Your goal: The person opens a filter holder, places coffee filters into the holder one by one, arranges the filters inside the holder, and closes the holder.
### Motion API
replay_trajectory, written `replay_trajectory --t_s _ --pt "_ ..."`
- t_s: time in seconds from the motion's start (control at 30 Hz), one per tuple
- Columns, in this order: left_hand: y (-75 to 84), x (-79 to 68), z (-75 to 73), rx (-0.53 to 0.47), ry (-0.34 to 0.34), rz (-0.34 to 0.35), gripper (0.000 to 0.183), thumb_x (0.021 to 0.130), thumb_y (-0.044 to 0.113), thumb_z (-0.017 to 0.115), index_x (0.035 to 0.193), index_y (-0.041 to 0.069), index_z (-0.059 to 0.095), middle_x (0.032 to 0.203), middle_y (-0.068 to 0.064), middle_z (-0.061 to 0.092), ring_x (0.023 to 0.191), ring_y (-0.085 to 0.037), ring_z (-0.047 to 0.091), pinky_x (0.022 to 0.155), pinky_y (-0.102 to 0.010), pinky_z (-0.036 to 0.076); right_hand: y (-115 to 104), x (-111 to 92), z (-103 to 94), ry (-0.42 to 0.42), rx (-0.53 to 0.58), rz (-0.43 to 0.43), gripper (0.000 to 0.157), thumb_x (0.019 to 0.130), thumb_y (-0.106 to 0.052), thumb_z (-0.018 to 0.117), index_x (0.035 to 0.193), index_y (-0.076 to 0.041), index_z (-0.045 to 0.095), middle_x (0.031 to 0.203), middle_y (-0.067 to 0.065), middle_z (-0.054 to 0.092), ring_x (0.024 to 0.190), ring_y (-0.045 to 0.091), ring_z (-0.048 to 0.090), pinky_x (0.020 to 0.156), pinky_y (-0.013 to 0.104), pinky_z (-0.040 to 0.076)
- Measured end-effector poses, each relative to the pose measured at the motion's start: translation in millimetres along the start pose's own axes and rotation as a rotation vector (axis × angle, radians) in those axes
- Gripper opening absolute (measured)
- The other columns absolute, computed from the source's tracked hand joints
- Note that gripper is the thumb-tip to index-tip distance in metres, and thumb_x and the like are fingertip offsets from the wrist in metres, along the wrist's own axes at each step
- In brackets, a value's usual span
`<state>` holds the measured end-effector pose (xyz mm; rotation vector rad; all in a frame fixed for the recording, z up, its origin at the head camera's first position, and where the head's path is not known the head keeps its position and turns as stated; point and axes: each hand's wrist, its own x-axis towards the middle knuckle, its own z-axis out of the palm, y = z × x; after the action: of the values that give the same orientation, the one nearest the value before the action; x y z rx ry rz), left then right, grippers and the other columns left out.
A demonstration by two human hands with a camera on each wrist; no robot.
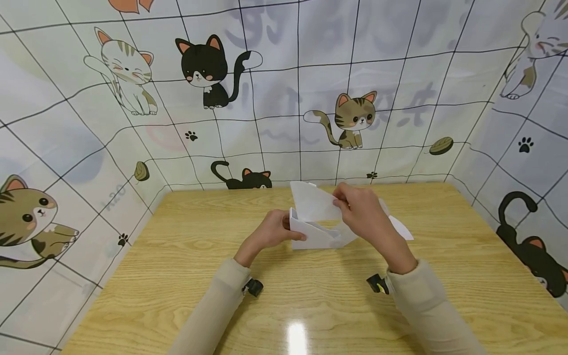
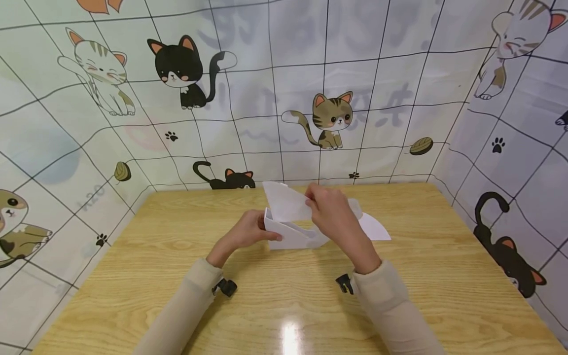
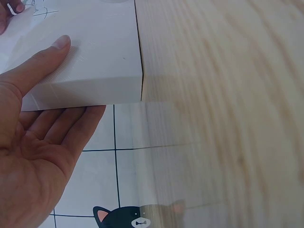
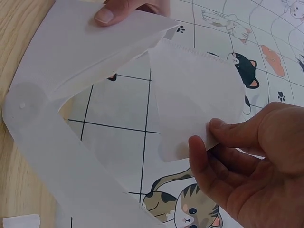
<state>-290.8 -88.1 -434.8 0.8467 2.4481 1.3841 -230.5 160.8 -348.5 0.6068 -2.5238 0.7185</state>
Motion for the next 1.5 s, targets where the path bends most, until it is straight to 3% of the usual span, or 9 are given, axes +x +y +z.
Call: replay_trajectory --t_s 1.0,1.3,1.5 --pt "-0.7 -0.5 -0.2 -0.008 0.012 0.001 0.037 0.082 0.012 0.089 0.114 0.003 0.073 0.106 -0.014 0.079 0.088 -0.015 0.076 0.076 -0.026 0.060 0 1 9.2 -0.023 0.034 -0.054 0.009 0.094 -0.001 0.072 0.090 -0.006 0.067 0.076 0.007 0.071 0.057 0.011 0.050 0.057 0.027 0.042" --pt "-0.1 -0.8 -1.0 -0.001 0.009 0.006 0.039 0.082 0.012 0.089 0.117 0.004 0.073 0.108 -0.012 0.079 0.090 -0.014 0.076 0.077 -0.027 0.060 9 1 12.2 -0.102 0.109 0.043 0.006 0.095 -0.005 0.072 0.091 -0.008 0.069 0.084 0.005 0.075 0.074 0.018 0.070 0.066 0.033 0.053" --pt "-1.2 0.8 -0.6 0.005 0.004 0.003 0.039 0.083 0.012 0.088 0.118 0.005 0.073 0.109 -0.010 0.079 0.090 -0.013 0.076 0.078 -0.028 0.061 12 2 11.9 -0.139 0.142 0.082 0.008 0.093 -0.007 0.076 0.087 -0.011 0.073 0.084 0.004 0.075 0.078 0.020 0.073 0.065 0.033 0.054"
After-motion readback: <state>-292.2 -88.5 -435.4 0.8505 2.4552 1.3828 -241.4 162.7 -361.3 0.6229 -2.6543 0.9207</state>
